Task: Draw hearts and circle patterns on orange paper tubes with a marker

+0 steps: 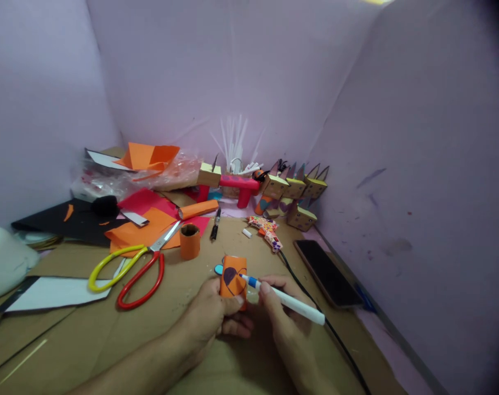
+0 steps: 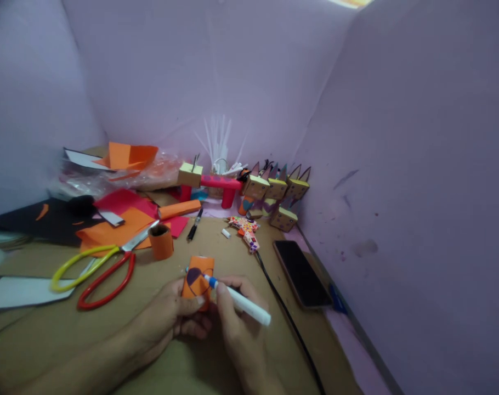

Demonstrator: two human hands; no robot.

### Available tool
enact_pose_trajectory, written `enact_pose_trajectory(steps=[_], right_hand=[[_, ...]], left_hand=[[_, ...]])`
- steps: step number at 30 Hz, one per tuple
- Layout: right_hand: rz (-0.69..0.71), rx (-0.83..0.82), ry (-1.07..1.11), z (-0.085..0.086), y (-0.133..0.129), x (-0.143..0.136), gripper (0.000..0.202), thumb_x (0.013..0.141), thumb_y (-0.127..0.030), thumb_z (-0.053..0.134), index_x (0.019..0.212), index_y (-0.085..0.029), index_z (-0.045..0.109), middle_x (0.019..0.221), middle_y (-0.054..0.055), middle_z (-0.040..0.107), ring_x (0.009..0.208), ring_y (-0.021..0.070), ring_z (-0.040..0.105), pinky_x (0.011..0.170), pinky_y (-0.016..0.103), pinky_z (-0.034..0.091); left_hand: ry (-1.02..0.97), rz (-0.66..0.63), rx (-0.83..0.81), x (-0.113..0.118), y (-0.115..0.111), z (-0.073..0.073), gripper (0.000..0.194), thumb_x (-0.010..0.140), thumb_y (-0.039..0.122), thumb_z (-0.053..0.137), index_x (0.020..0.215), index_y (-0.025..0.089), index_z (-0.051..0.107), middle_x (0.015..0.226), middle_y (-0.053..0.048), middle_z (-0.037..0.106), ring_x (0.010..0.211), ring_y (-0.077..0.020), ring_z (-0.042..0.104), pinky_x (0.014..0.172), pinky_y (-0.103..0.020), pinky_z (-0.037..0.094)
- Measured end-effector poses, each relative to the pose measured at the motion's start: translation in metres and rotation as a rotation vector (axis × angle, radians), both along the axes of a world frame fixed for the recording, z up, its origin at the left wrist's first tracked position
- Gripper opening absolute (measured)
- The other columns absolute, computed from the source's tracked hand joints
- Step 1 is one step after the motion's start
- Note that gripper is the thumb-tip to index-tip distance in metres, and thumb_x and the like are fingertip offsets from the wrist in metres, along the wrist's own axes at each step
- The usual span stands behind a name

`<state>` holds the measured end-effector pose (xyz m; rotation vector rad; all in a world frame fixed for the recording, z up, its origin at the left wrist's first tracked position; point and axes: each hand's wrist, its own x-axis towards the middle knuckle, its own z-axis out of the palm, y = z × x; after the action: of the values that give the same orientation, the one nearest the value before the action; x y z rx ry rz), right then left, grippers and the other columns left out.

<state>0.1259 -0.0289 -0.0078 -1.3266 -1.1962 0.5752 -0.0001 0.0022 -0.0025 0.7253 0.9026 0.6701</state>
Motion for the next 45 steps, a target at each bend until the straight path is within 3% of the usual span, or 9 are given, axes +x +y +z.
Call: enact_pose_trajectory(steps=[26, 33, 45], right_hand=[[0.071, -0.028, -0.096, -0.0038, -0.002, 0.0039, 0.017, 0.079, -0.031, 0.058, 0.079, -0.015, 0.064, 0.057, 0.001, 0.064, 0.047, 0.0126, 0.058, 0.043, 0.02, 0.048], [0.015, 0.046, -0.151, -0.0058, 0.0011, 0.0025, 0.02, 0.077, -0.035, 0.058, 0.075, -0.016, 0.065, 0.057, 0.001, 0.064, 0.046, 0.0131, 0.058, 0.042, 0.02, 0.048], [0.034, 0.046, -0.163, -0.0012, 0.0002, 0.0006, 0.018, 0.078, -0.033, 0.057, 0.076, -0.017, 0.065, 0.057, 0.001, 0.067, 0.045, 0.013, 0.06, 0.041, 0.018, 0.047]], left_hand=[[0.007, 0.011, 0.025, -0.0005, -0.0017, 0.0044, 0.013, 0.07, 0.01, 0.055, 0.083, 0.012, 0.052, 0.065, -0.002, 0.06, 0.05, -0.0105, 0.059, 0.05, -0.023, 0.051], [0.035, 0.003, 0.022, 0.0006, -0.0011, 0.0032, 0.012, 0.072, 0.008, 0.052, 0.083, 0.011, 0.051, 0.064, -0.002, 0.06, 0.049, -0.0107, 0.059, 0.05, -0.023, 0.051], [0.04, 0.006, 0.037, 0.0017, -0.0015, 0.0066, 0.012, 0.071, 0.008, 0.052, 0.082, 0.012, 0.052, 0.063, -0.001, 0.06, 0.048, -0.0099, 0.058, 0.049, -0.022, 0.051]])
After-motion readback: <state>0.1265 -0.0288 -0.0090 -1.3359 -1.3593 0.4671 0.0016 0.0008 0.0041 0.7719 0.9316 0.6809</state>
